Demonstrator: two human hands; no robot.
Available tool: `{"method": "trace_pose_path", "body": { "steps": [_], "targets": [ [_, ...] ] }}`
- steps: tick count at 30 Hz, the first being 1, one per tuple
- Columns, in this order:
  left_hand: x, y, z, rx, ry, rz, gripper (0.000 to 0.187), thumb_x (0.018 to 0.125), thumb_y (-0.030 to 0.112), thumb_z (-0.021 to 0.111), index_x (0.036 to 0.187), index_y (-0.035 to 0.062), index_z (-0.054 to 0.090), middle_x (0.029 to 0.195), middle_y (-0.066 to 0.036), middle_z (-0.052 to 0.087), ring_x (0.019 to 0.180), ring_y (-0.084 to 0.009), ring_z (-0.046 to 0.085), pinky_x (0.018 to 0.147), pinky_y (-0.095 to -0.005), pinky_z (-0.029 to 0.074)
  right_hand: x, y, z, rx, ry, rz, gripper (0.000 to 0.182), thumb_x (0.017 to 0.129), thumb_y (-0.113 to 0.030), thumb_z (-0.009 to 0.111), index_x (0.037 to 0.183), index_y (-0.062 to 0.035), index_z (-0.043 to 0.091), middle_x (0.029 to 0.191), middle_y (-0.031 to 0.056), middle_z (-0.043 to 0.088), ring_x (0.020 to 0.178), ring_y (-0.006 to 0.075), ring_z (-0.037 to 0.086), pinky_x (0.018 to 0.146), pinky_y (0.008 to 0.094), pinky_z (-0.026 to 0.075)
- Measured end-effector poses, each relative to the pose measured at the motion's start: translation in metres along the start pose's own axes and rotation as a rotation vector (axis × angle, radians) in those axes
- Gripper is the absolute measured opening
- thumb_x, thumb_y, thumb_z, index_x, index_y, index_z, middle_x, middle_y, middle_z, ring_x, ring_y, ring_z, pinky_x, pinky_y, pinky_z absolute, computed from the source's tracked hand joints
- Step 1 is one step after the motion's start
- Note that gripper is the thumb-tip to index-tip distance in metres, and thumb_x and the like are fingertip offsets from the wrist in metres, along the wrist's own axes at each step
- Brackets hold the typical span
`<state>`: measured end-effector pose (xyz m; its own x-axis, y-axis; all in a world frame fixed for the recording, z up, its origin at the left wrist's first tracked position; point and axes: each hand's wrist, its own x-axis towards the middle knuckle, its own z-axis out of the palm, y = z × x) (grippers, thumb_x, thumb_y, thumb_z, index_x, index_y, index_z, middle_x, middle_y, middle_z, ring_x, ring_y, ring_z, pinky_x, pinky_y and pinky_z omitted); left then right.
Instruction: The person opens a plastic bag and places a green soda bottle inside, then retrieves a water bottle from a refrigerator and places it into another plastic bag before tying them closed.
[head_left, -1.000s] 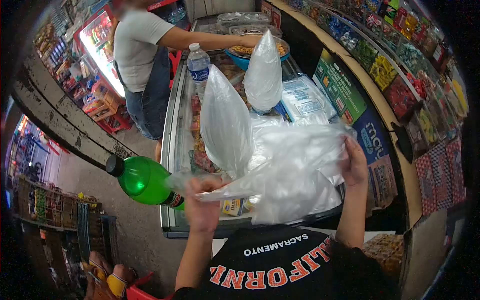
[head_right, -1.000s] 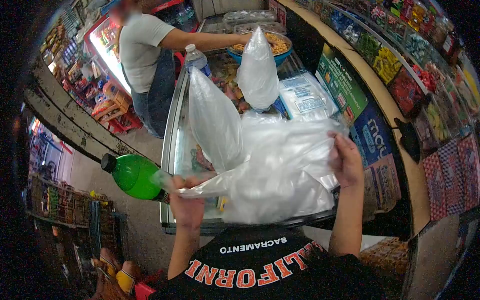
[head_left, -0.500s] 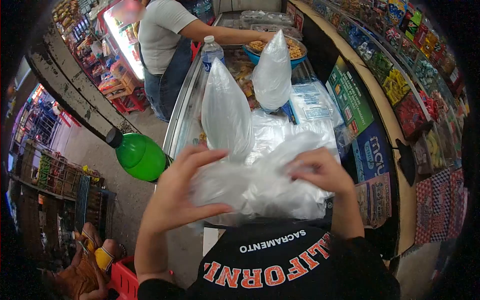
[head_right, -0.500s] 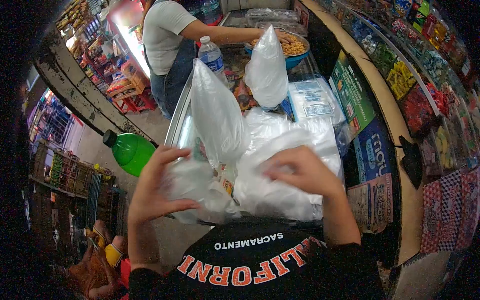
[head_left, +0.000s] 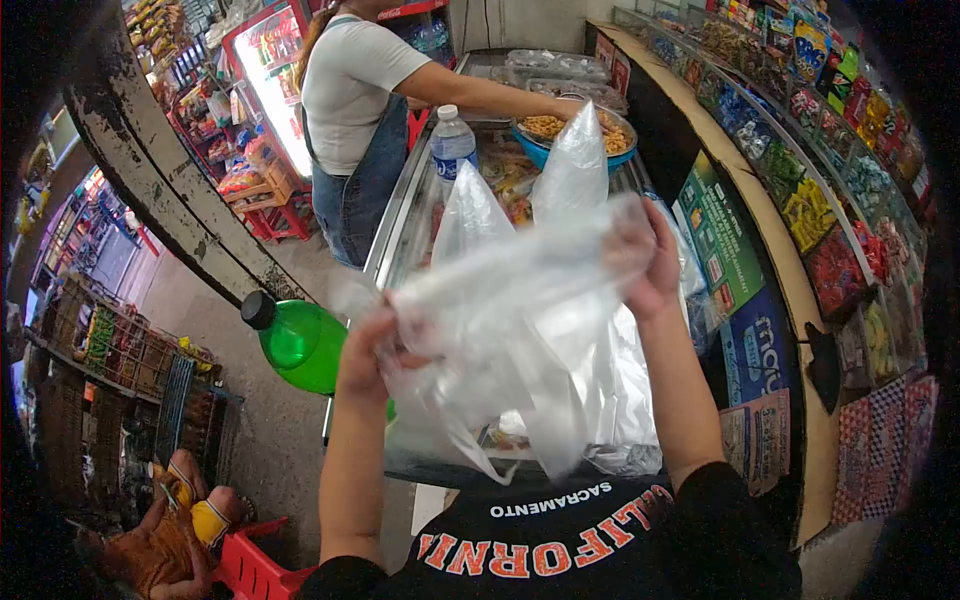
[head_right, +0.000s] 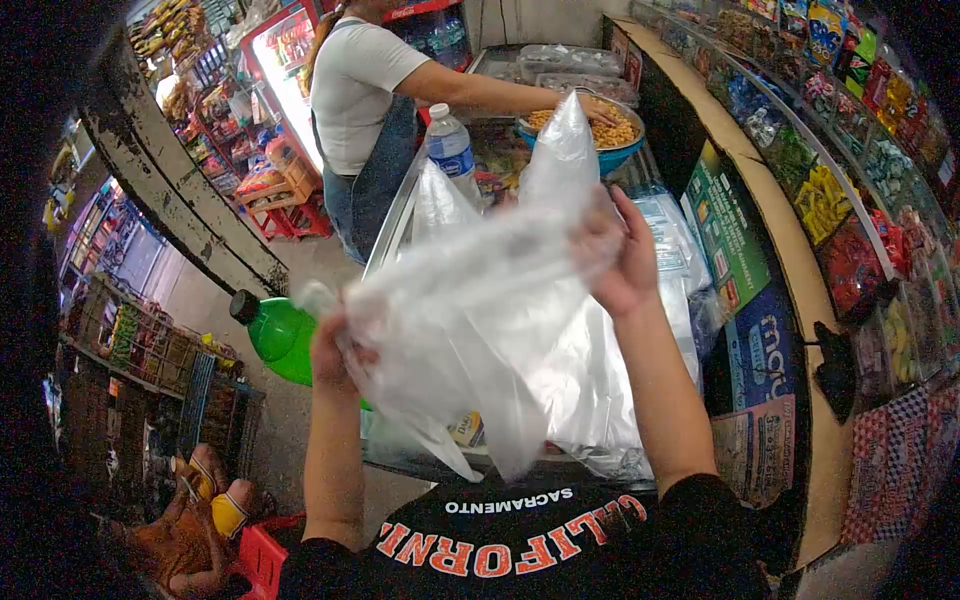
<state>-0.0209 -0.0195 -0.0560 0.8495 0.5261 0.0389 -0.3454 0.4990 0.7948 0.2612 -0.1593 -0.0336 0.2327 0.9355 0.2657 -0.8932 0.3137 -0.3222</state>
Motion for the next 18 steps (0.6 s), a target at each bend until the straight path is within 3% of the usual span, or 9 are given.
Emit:
{"method": "trace_pose_path", "body": {
  "steps": [2,3,5,7,8,9,11,15,18],
  "targets": [
    [0.026,-0.001,-0.002,-0.150,0.039,0.106,0.044,0.081,0.036,0.043,0.113,0.0065,0.041,0.099,-0.009,0.054,0.083,-0.0199,0.057,0.070,-0.0336,0.049,0.022,0.014,-0.002,-0.062,-0.037,0.002,0.029,0.083,-0.026,0.039,0.101,-0.0054,0.050,0.079,0.0032,0.055,0.069,0.0141,0.054,0.066,0.0273,0.045],
    [0.042,-0.002,0.009,-0.362,0.230,0.149,0.044,0.081,0.037,0.041,0.113,0.0067,0.041,0.098,-0.010,0.054,0.081,-0.0195,0.057,0.064,-0.0324,0.050,0.033,0.026,-0.001,-0.094,-0.008,-0.007,0.033,0.083,-0.026,0.039,0.106,-0.0045,0.048,0.086,0.0046,0.056,0.077,0.0164,0.055,0.074,0.0306,0.045],
    [0.058,-0.004,0.016,-0.575,0.425,0.190,0.044,0.081,0.038,0.040,0.112,0.0070,0.041,0.098,-0.010,0.054,0.080,-0.0192,0.057,0.059,-0.0312,0.051,0.046,0.045,-0.008,-0.122,0.046,0.047,0.029,0.083,-0.023,0.041,0.100,-0.0023,0.051,0.097,0.0075,0.056,0.088,0.0186,0.055,0.079,0.0307,0.044],
    [0.072,-0.023,-0.024,-0.351,0.030,0.024,0.043,0.082,0.036,0.041,0.113,0.0066,0.041,0.095,-0.009,0.055,0.076,-0.0181,0.057,0.061,-0.0284,0.049,0.052,0.064,-0.065,0.006,0.047,0.137,0.029,0.084,-0.022,0.042,0.105,-0.0035,0.049,0.099,0.0069,0.056,0.090,0.0182,0.054,0.081,0.0315,0.044],
    [0.081,-0.037,-0.060,-0.341,-0.217,-0.077,0.042,0.083,0.033,0.043,0.114,0.0059,0.041,0.093,-0.009,0.055,0.073,-0.0176,0.057,0.062,-0.0273,0.048,0.047,0.075,-0.081,-0.042,0.237,0.117,0.029,0.084,-0.022,0.042,0.106,-0.0041,0.048,0.099,0.0070,0.056,0.090,0.0186,0.054,0.080,0.0318,0.044],
    [0.080,-0.052,-0.060,-0.342,-0.216,-0.078,0.042,0.083,0.033,0.043,0.114,0.0059,0.041,0.093,-0.009,0.055,0.073,-0.0176,0.057,0.062,-0.0273,0.048,0.038,0.088,-0.095,-0.090,0.425,0.095,0.029,0.084,-0.022,0.043,0.107,-0.0047,0.048,0.099,0.0071,0.056,0.090,0.0190,0.054,0.080,0.0322,0.045],
    [0.074,-0.083,-0.051,0.084,0.365,0.084,0.037,0.082,0.025,0.047,0.113,0.0053,0.041,0.090,-0.007,0.056,0.071,-0.0166,0.057,0.062,-0.0257,0.047,0.020,0.113,-0.127,-0.108,0.708,0.092,0.024,0.082,-0.015,0.044,0.106,-0.0110,0.045,0.096,0.0058,0.055,0.078,0.0128,0.057,0.060,0.0254,0.050],
    [0.061,-0.118,-0.081,0.303,0.495,-0.050,0.038,0.077,0.016,0.053,0.112,0.0053,0.042,0.090,-0.006,0.056,0.074,-0.0144,0.056,0.062,-0.0248,0.047,-0.004,0.134,-0.177,-0.277,0.864,0.170,0.024,0.083,-0.014,0.045,0.106,-0.0113,0.044,0.090,0.0051,0.055,0.072,0.0128,0.056,0.055,0.0269,0.048],
    [0.065,-0.131,-0.096,0.448,0.486,-0.044,0.042,0.074,0.016,0.056,0.113,0.0038,0.042,0.092,-0.010,0.056,0.078,-0.0223,0.057,0.065,-0.0302,0.047,-0.005,0.131,-0.187,-0.691,0.947,0.154,0.026,0.080,-0.011,0.047,0.106,-0.0108,0.043,0.086,0.0048,0.054,0.067,0.0139,0.055,0.053,0.0274,0.045]
  ]
}}
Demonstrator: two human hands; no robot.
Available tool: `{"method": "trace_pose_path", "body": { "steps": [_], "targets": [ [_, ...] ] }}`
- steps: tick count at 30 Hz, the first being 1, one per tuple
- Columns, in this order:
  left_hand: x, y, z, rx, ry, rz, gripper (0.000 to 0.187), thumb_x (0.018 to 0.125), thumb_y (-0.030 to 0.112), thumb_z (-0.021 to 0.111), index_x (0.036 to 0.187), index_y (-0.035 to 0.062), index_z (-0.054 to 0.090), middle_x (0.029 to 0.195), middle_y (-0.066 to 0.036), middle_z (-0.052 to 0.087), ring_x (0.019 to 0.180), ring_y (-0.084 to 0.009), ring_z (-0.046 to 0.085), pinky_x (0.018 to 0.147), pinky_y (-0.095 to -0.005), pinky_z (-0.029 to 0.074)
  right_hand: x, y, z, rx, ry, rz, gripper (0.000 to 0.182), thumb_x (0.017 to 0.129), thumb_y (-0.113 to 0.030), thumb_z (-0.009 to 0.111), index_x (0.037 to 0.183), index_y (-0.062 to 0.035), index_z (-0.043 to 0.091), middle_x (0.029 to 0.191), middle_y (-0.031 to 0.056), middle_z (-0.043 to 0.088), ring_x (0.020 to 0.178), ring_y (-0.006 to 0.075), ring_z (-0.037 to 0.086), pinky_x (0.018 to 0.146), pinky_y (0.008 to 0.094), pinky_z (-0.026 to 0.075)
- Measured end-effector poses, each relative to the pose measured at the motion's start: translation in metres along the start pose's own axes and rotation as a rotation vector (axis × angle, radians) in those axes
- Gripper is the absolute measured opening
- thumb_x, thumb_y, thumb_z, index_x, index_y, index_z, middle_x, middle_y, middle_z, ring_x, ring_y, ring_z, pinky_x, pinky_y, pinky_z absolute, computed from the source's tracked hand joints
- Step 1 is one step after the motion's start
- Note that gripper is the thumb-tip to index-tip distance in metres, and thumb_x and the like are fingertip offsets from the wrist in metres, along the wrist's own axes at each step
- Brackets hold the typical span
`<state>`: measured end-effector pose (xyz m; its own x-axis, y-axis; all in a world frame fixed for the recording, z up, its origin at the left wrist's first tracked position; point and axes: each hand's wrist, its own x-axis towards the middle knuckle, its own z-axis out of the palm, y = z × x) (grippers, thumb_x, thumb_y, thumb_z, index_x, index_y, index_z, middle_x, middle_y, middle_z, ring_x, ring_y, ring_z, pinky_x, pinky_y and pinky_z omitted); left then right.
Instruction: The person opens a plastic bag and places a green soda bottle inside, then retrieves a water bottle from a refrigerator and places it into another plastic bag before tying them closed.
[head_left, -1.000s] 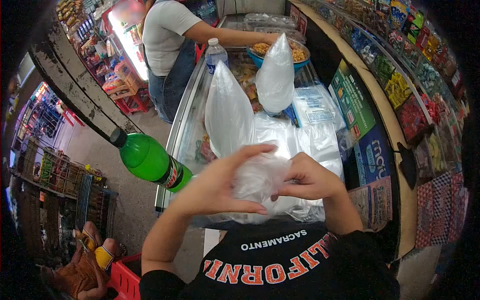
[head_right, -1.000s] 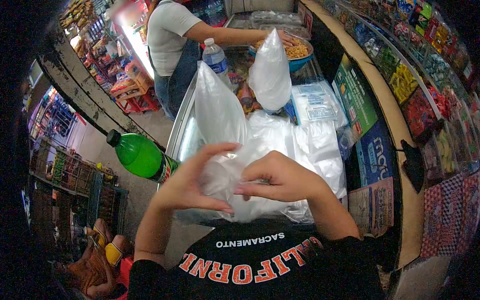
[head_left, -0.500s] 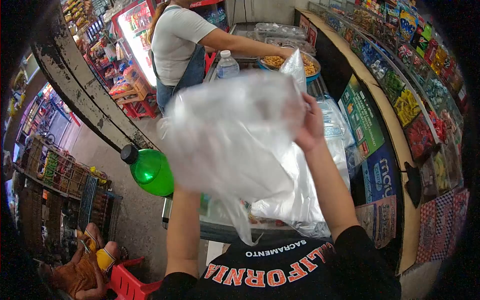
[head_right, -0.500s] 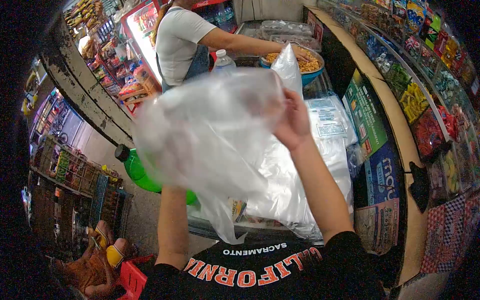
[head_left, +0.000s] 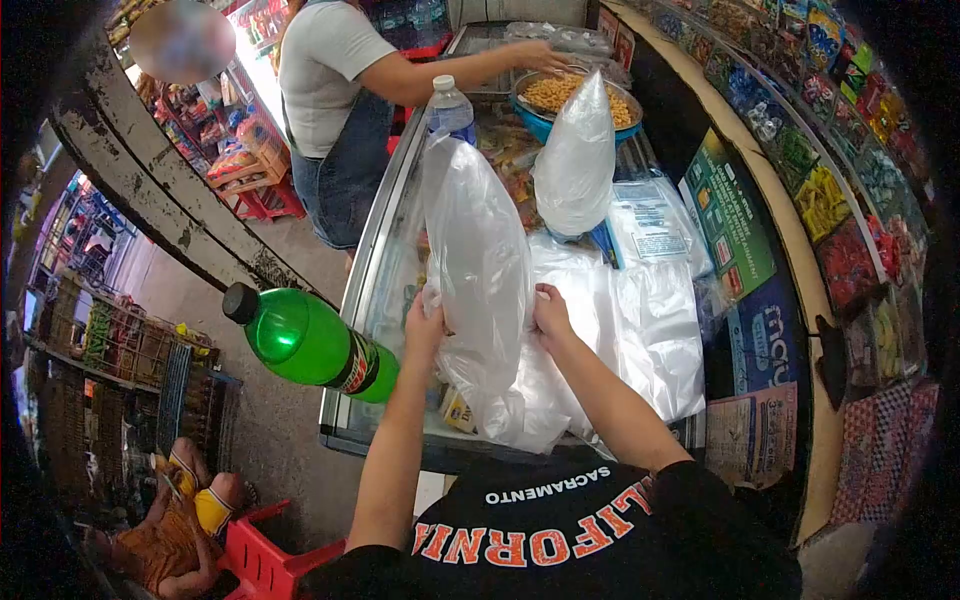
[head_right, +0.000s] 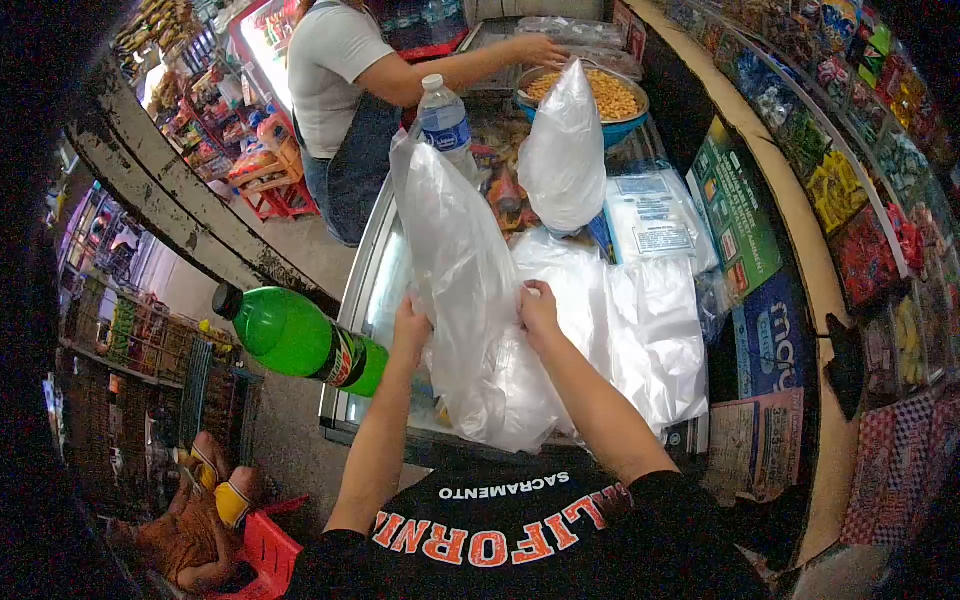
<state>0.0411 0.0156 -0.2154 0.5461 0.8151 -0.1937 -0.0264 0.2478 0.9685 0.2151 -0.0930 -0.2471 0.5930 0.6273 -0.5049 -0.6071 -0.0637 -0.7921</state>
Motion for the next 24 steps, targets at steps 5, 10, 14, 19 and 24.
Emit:
{"method": "trace_pose_path", "body": {
  "steps": [5,10,14,19,24],
  "targets": [
    [-0.003,0.052,0.010,0.777,0.505,0.639,0.043,0.076,0.027,0.055,0.106,-0.0029,0.046,0.089,-0.019,0.053,0.085,-0.0339,0.052,0.076,-0.0354,0.040,-0.005,-0.047,0.008,-0.485,0.097,-0.858,0.055,0.067,-0.011,0.061,0.117,-0.0055,0.038,0.112,0.0154,0.044,0.100,0.0223,0.046,0.079,0.0313,0.040],
    [-0.008,0.182,0.057,0.149,-0.040,0.735,0.054,0.072,0.034,0.060,0.110,-0.0007,0.044,0.093,-0.015,0.049,0.088,-0.0294,0.049,0.079,-0.0323,0.038,-0.090,-0.153,0.083,-0.373,-0.550,-0.982,0.075,0.062,-0.023,0.069,0.123,-0.0040,0.031,0.121,0.0140,0.038,0.108,0.0225,0.040,0.090,0.0319,0.032],
    [0.002,0.152,0.090,0.438,0.009,1.056,0.070,0.063,0.034,0.068,0.118,0.0020,0.038,0.099,-0.015,0.050,0.092,-0.0287,0.049,0.083,-0.0328,0.036,-0.060,-0.125,0.090,-0.563,-0.399,-1.235,0.081,0.058,-0.020,0.068,0.125,-0.0038,0.026,0.123,0.0143,0.036,0.112,0.0237,0.036,0.093,0.0315,0.029],
    [-0.003,0.071,0.074,0.400,0.229,1.020,0.089,0.058,0.030,0.072,0.127,0.0029,0.022,0.122,-0.019,0.035,0.110,-0.0304,0.038,0.091,-0.0364,0.030,-0.046,-0.054,0.068,-0.332,-0.283,-1.008,0.084,0.055,-0.018,0.067,0.126,-0.0028,0.024,0.122,0.0151,0.036,0.114,0.0256,0.035,0.094,0.0317,0.028],
    [-0.012,-0.010,0.059,0.408,0.202,0.785,0.084,0.070,0.027,0.064,0.130,0.0029,0.010,0.128,-0.018,0.024,0.118,-0.0316,0.025,0.095,-0.0368,0.025,-0.031,-0.012,0.042,-0.441,-0.252,-0.942,0.089,0.054,-0.023,0.071,0.127,-0.0015,0.023,0.124,0.0173,0.034,0.114,0.0284,0.035,0.094,0.0335,0.028]
  ]
}}
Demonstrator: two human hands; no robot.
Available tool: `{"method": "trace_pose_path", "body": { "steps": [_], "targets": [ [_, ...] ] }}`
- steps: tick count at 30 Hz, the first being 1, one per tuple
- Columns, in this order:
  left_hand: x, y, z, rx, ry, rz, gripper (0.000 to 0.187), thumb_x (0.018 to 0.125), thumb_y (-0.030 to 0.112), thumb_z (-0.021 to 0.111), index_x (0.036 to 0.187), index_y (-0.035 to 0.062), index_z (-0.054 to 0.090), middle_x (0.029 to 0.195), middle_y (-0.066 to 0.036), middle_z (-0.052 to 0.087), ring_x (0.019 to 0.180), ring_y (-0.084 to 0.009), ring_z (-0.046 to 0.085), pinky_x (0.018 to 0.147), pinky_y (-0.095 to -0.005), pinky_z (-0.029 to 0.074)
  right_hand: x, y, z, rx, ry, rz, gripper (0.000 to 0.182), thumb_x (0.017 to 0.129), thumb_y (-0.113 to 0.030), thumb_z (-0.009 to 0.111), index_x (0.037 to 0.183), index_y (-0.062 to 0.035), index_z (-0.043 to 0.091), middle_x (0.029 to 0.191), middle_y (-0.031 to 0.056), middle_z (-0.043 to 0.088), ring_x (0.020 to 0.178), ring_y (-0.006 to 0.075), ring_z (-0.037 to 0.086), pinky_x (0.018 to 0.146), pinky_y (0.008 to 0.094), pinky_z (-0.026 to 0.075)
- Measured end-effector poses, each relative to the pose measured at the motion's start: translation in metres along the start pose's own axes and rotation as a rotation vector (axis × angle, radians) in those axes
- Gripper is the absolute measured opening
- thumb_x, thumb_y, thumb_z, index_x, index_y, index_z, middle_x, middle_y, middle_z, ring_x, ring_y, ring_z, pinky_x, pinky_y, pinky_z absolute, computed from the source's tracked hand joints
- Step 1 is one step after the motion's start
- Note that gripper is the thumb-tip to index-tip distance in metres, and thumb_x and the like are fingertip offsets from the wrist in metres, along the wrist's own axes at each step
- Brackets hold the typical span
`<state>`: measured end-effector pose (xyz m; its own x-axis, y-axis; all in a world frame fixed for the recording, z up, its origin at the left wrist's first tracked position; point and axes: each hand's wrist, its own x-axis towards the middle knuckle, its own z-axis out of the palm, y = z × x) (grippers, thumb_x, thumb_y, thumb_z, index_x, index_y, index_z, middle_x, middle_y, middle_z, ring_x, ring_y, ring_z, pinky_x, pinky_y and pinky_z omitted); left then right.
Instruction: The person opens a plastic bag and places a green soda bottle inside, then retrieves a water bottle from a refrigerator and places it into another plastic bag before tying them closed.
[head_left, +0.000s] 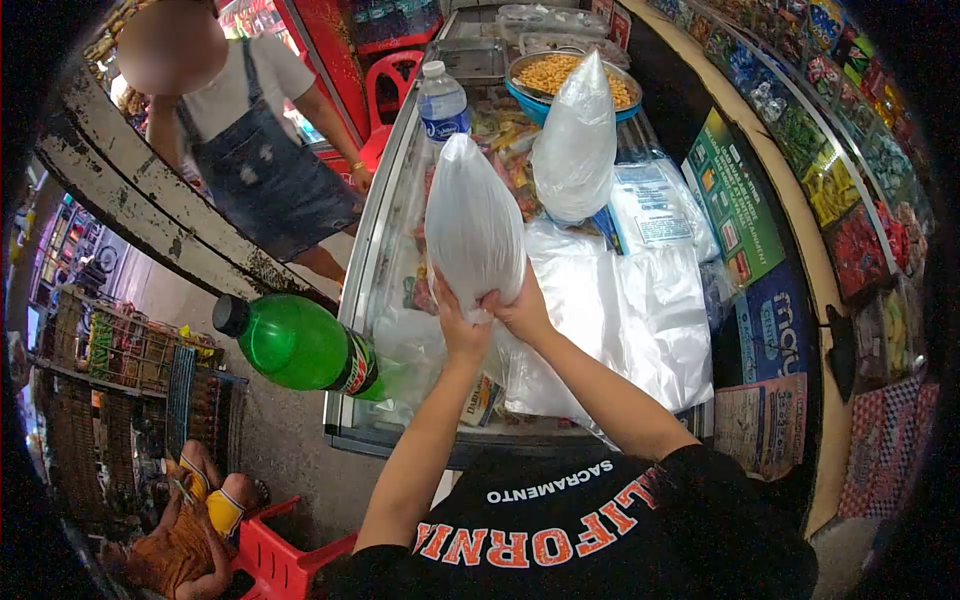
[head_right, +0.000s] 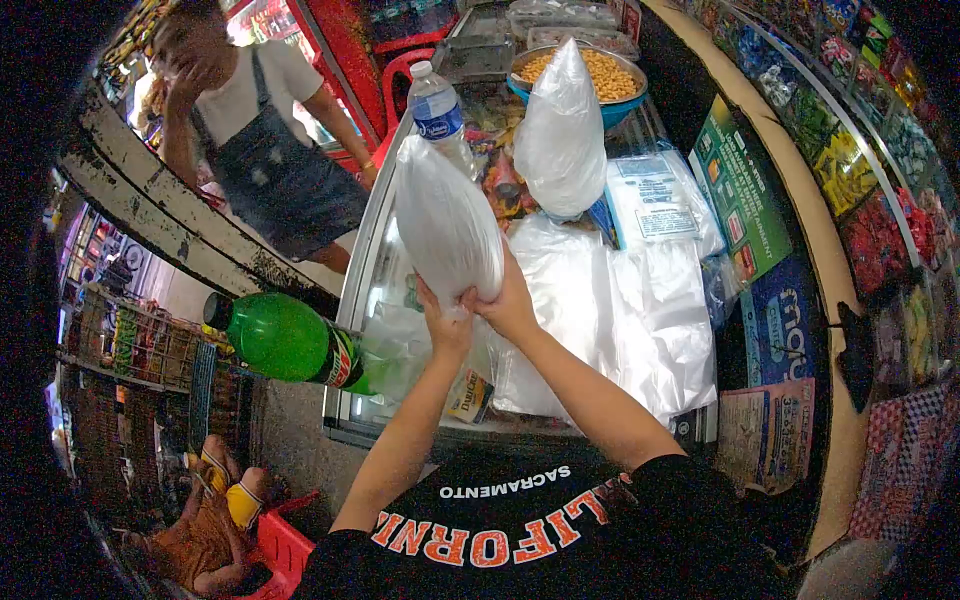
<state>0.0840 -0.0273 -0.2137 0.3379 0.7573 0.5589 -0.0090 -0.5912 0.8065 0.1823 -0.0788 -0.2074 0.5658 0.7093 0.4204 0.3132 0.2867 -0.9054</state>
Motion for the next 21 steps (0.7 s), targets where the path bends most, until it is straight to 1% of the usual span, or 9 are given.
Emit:
{"method": "trace_pose_path", "body": {
  "steps": [5,7,9,11,13,15,16,17,21],
  "targets": [
    [-0.030,0.003,-0.020,0.059,-0.123,-0.193,0.055,0.083,0.024,0.047,0.127,0.0021,0.023,0.127,-0.019,0.026,0.116,-0.0322,0.028,0.094,-0.0393,0.025,-0.030,0.007,-0.025,-0.252,-0.195,0.176,0.084,0.060,-0.028,0.071,0.125,-0.0005,0.026,0.122,0.0197,0.035,0.111,0.0334,0.036,0.092,0.0351,0.029],
    [-0.033,0.037,-0.039,0.259,-0.068,-0.066,0.041,0.088,0.028,0.034,0.118,0.0018,0.040,0.108,-0.015,0.041,0.106,-0.0275,0.036,0.093,-0.0342,0.024,-0.041,-0.007,-0.041,-0.357,-0.144,0.129,0.081,0.062,-0.027,0.070,0.125,-0.0015,0.027,0.122,0.0186,0.036,0.109,0.0315,0.039,0.091,0.0350,0.031],
    [-0.027,0.082,-0.058,0.158,-0.100,-0.141,0.041,0.088,0.032,0.030,0.113,0.0030,0.047,0.097,-0.012,0.039,0.097,-0.0241,0.037,0.091,-0.0323,0.025,-0.042,-0.046,-0.049,-0.464,-0.095,0.091,0.078,0.063,-0.026,0.069,0.125,-0.0026,0.027,0.122,0.0175,0.036,0.108,0.0296,0.041,0.090,0.0348,0.032],
    [-0.022,0.120,-0.071,0.062,-0.133,-0.227,0.046,0.088,0.036,0.026,0.107,0.0043,0.053,0.086,-0.009,0.037,0.089,-0.0208,0.037,0.089,-0.0303,0.025,-0.039,-0.108,-0.051,0.019,-0.046,0.356,0.073,0.065,-0.025,0.068,0.124,-0.0057,0.031,0.123,0.0139,0.037,0.105,0.0240,0.044,0.087,0.0341,0.035],
    [-0.010,0.147,-0.076,-0.089,-0.262,-0.100,0.049,0.088,0.039,0.024,0.100,0.0070,0.058,0.080,-0.006,0.028,0.079,-0.0181,0.033,0.084,-0.0302,0.026,-0.040,-0.134,-0.052,0.264,-0.139,0.340,0.069,0.066,-0.024,0.068,0.124,-0.0088,0.032,0.123,0.0105,0.037,0.104,0.0193,0.044,0.084,0.0341,0.037],
    [-0.003,0.169,-0.074,-0.005,-0.318,-0.061,0.050,0.088,0.042,0.021,0.107,0.0090,0.054,0.086,-0.007,0.029,0.085,-0.0189,0.032,0.085,-0.0319,0.026,-0.046,-0.153,-0.053,0.365,-0.529,0.206,0.067,0.067,-0.022,0.068,0.123,-0.0084,0.034,0.121,0.0084,0.040,0.102,0.0179,0.046,0.082,0.0336,0.039],
    [-0.001,0.178,-0.069,-0.049,-0.317,-0.059,0.050,0.087,0.043,0.023,0.110,0.0094,0.052,0.088,-0.007,0.029,0.087,-0.0194,0.032,0.086,-0.0320,0.025,-0.048,-0.165,-0.051,0.226,-0.566,0.063,0.067,0.067,-0.020,0.068,0.123,-0.0087,0.034,0.115,0.0066,0.046,0.097,0.0160,0.049,0.080,0.0305,0.039],
    [0.000,0.182,-0.066,-0.094,-0.316,-0.059,0.050,0.087,0.044,0.024,0.114,0.0098,0.049,0.090,-0.008,0.030,0.090,-0.0198,0.031,0.086,-0.0322,0.025,-0.051,-0.176,-0.045,0.244,-0.481,0.094,0.052,0.067,-0.018,0.067,0.113,-0.0069,0.046,0.098,0.0045,0.056,0.084,0.0134,0.053,0.075,0.0270,0.040],
    [0.002,0.171,-0.069,-0.126,-0.457,-0.115,0.047,0.086,0.041,0.030,0.117,0.0086,0.045,0.101,-0.010,0.029,0.098,-0.0203,0.027,0.089,-0.0322,0.023,-0.058,-0.173,-0.047,0.107,-0.453,0.122,0.024,0.071,-0.015,0.063,0.092,-0.0038,0.058,0.077,0.0036,0.059,0.068,0.0104,0.053,0.067,0.0253,0.040]
  ]
}}
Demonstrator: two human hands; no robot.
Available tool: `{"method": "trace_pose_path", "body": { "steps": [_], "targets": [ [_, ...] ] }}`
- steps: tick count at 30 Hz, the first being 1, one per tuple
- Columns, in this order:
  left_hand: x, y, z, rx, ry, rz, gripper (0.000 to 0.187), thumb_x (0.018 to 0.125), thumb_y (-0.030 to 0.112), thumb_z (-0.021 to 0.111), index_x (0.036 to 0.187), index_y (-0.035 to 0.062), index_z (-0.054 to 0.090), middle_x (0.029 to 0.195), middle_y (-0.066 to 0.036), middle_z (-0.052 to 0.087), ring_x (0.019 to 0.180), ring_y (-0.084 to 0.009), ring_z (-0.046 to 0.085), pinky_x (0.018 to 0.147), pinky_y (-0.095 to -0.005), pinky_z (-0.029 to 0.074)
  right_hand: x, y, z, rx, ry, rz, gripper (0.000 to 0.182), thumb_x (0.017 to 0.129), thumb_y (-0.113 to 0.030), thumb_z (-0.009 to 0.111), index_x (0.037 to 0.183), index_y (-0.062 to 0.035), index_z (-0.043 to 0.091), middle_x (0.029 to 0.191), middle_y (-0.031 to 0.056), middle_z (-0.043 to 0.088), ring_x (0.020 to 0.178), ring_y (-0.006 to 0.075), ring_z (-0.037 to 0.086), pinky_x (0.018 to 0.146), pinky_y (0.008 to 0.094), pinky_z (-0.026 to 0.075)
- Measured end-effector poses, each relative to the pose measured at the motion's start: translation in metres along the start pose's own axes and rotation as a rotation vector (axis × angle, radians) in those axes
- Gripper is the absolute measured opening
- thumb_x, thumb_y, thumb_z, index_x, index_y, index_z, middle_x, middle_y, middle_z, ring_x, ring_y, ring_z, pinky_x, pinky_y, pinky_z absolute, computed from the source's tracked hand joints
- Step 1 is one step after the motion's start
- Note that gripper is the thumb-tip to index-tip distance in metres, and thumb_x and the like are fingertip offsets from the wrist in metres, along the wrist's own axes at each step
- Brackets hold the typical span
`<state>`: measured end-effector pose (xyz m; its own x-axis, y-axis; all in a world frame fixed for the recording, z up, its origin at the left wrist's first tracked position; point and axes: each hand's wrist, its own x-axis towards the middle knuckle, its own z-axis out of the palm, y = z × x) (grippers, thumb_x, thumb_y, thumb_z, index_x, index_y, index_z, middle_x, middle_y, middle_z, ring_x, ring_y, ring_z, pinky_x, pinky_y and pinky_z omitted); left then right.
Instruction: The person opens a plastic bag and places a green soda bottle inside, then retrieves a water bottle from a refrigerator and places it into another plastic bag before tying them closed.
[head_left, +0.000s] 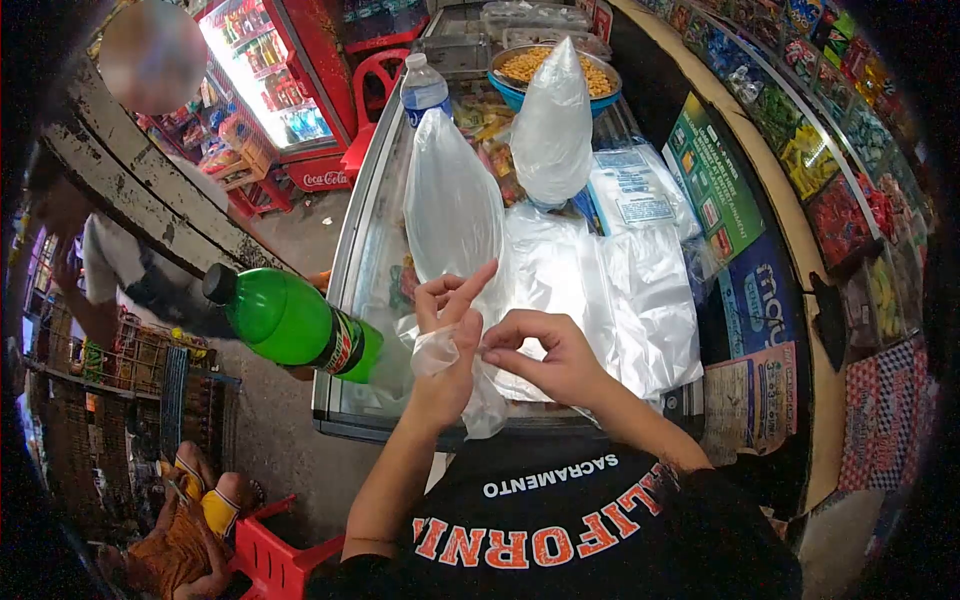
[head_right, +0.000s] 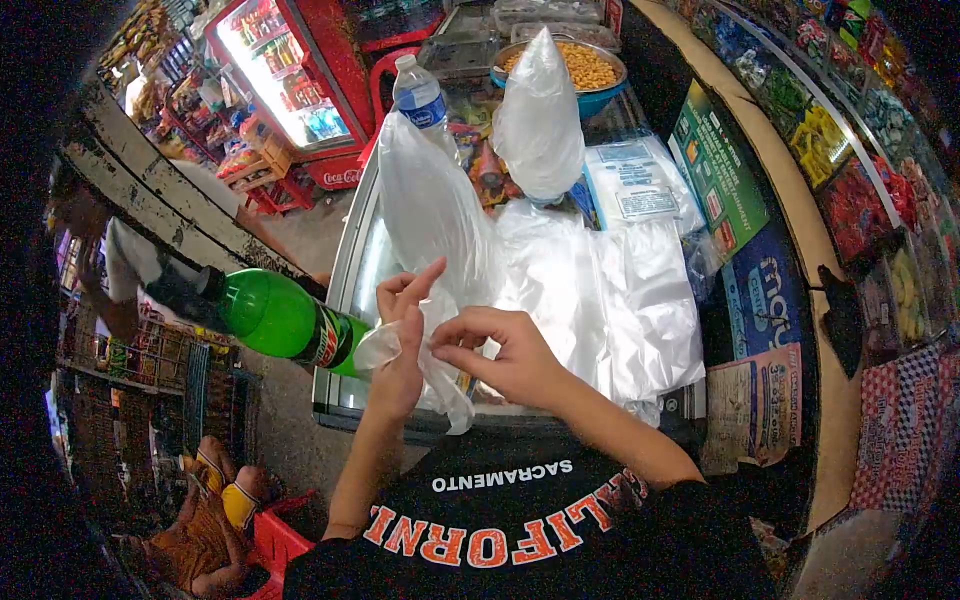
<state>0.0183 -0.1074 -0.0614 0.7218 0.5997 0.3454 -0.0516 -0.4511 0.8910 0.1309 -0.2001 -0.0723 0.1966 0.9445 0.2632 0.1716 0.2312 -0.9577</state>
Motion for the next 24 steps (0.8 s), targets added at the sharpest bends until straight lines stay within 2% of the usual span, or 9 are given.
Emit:
{"method": "trace_pose_path", "body": {
  "steps": [2,4,5,10,14,16,18,22,24],
  "targets": [
    [-0.004,-0.003,-0.003,0.040,0.039,0.011,0.039,0.084,0.032,0.043,0.111,0.0053,0.049,0.098,-0.010,0.036,0.096,-0.0174,0.034,0.085,-0.0287,0.029,-0.001,0.002,0.000,-0.005,0.091,0.002,0.017,0.072,-0.014,0.062,0.085,-0.0028,0.060,0.073,0.0036,0.059,0.065,0.0098,0.052,0.064,0.0247,0.040],
    [-0.005,-0.007,-0.008,-0.162,0.062,-0.095,0.028,0.079,0.018,0.055,0.100,0.0002,0.055,0.089,-0.008,0.050,0.083,-0.0122,0.047,0.076,-0.0238,0.036,-0.005,0.007,-0.005,-0.048,0.226,0.059,0.016,0.073,-0.013,0.061,0.085,-0.0022,0.058,0.074,0.0035,0.059,0.066,0.0095,0.052,0.064,0.0229,0.039],
    [-0.006,-0.004,-0.005,-0.490,0.176,-0.274,0.017,0.073,0.005,0.061,0.087,-0.0026,0.059,0.076,-0.005,0.058,0.065,-0.0085,0.052,0.064,-0.0198,0.040,-0.006,0.006,-0.008,-0.044,0.261,0.084,0.015,0.074,-0.014,0.060,0.083,-0.0029,0.058,0.077,0.0031,0.059,0.071,0.0100,0.053,0.065,0.0236,0.039],
    [-0.005,-0.010,-0.018,-0.611,0.191,-0.336,0.010,0.073,0.003,0.060,0.082,-0.0016,0.060,0.071,-0.003,0.060,0.062,-0.0074,0.052,0.060,-0.0195,0.040,-0.012,0.004,-0.024,-0.089,0.238,0.081,0.013,0.075,-0.009,0.058,0.086,-0.0033,0.054,0.091,0.0060,0.057,0.088,0.0119,0.052,0.074,0.0262,0.039],
    [-0.005,-0.004,-0.018,-0.573,0.134,-0.280,0.010,0.073,0.004,0.060,0.082,-0.0007,0.060,0.072,-0.003,0.059,0.062,-0.0071,0.051,0.059,-0.0191,0.039,-0.012,-0.013,-0.026,-0.042,0.222,-0.018,0.033,0.070,-0.011,0.063,0.100,-0.0053,0.049,0.109,0.0092,0.050,0.101,0.0155,0.047,0.084,0.0296,0.035],
    [-0.004,-0.001,-0.013,-0.562,0.109,-0.271,0.010,0.073,0.004,0.060,0.082,-0.0006,0.060,0.072,-0.003,0.059,0.062,-0.0068,0.051,0.059,-0.0191,0.039,-0.005,-0.022,-0.021,-0.147,0.163,-0.104,0.049,0.065,-0.018,0.069,0.108,-0.0068,0.048,0.109,0.0064,0.050,0.098,0.0162,0.048,0.082,0.0304,0.036],
    [-0.003,0.004,-0.008,-0.549,0.086,-0.259,0.010,0.073,0.004,0.060,0.082,-0.0005,0.060,0.073,-0.003,0.059,0.063,-0.0066,0.051,0.058,-0.0192,0.039,0.001,-0.020,-0.013,-0.110,0.188,-0.177,0.048,0.064,-0.016,0.069,0.107,-0.0046,0.050,0.102,0.0063,0.054,0.091,0.0160,0.051,0.078,0.0273,0.039],
    [-0.003,0.011,-0.006,-0.566,0.096,-0.276,0.010,0.077,0.009,0.058,0.081,-0.0006,0.060,0.074,-0.002,0.059,0.064,-0.0050,0.049,0.059,-0.0189,0.039,0.003,-0.006,-0.005,-0.057,0.284,-0.177,0.021,0.070,-0.010,0.064,0.087,0.0005,0.058,0.078,0.0058,0.060,0.070,0.0109,0.054,0.064,0.0229,0.042],
    [-0.004,0.009,-0.008,-0.572,0.113,-0.248,0.012,0.079,0.011,0.056,0.080,-0.0007,0.059,0.074,-0.002,0.058,0.065,-0.0045,0.048,0.059,-0.0184,0.038,0.003,-0.010,-0.004,0.259,0.373,0.052,0.017,0.073,-0.009,0.062,0.085,0.0023,0.058,0.073,0.0054,0.059,0.063,0.0076,0.052,0.058,0.0205,0.042]
  ]
}}
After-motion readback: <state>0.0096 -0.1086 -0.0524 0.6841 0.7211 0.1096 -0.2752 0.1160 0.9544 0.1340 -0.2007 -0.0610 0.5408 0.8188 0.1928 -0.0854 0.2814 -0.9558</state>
